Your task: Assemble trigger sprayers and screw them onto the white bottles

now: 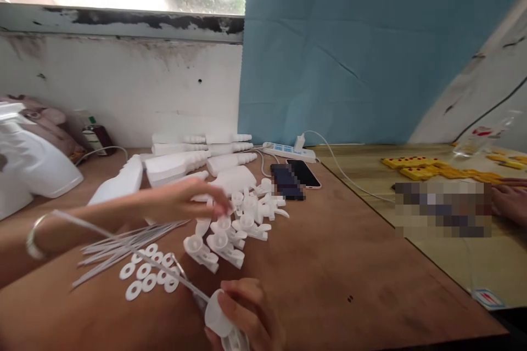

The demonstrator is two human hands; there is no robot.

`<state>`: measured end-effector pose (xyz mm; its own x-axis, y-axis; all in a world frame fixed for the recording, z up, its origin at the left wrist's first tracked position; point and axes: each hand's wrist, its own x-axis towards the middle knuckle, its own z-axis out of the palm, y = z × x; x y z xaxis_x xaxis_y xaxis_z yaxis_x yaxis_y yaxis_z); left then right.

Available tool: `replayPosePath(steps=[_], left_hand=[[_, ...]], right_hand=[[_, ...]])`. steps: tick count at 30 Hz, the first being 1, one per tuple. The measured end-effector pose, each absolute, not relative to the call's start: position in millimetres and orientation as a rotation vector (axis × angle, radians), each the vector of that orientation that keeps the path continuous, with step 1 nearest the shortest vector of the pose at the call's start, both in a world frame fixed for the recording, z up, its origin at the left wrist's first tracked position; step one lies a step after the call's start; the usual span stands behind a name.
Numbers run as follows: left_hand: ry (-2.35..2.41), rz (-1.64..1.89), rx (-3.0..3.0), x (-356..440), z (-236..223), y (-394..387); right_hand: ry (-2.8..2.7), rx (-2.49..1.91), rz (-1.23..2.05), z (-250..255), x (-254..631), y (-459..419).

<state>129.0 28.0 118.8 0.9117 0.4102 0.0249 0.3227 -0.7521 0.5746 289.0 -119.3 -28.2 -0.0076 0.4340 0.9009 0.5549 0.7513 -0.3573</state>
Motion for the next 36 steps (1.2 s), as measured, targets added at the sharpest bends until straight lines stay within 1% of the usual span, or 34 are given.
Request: replayPosePath(steps=[2,5,8,11,15,18,21,24,28,32,34,36], left_hand=[[0.509,0.152,2.352,102,104,-30],[0.651,0.289,2.506,68,65,-92],[0.748,0.524,2.771,51,29,-123],[0.701,0.746,2.927,47,13,-131],[0.653,0.947,2.960,47,11,-131],[0.584,0.989,3.043,44,8,-136],[0.680,0.999,3.074,38,1,-145],[0.799,0.996,3.038,34,0,-153],[0.771,0.919,3.005,35,11,-154],[0.721,0.872,2.933,23,25,-134],[0.809,0.941,2.906,8,33,-116],[1.099,0.883,2.824,-5,41,-98]], right_hand=[[-1.735,-0.694,-0.035,-31,279,-124],[-1.844,-0.556,0.159,-34,265,-131],[-1.911,-0.467,0.303,-34,254,-136],[-1.964,-0.452,0.388,-33,248,-140],[-1.995,-0.486,0.425,-32,250,-141],[-2.010,-0.481,0.419,-30,251,-139],[-2.023,-0.437,0.383,-30,247,-137],[-2.062,-0.335,0.275,-30,242,-135],[-2.091,-0.229,0.095,-29,239,-134],[-2.072,-0.208,-0.112,-26,253,-133],[-1.964,-0.264,-0.206,-25,265,-135],[-1.880,-0.494,-0.169,-26,274,-136]])
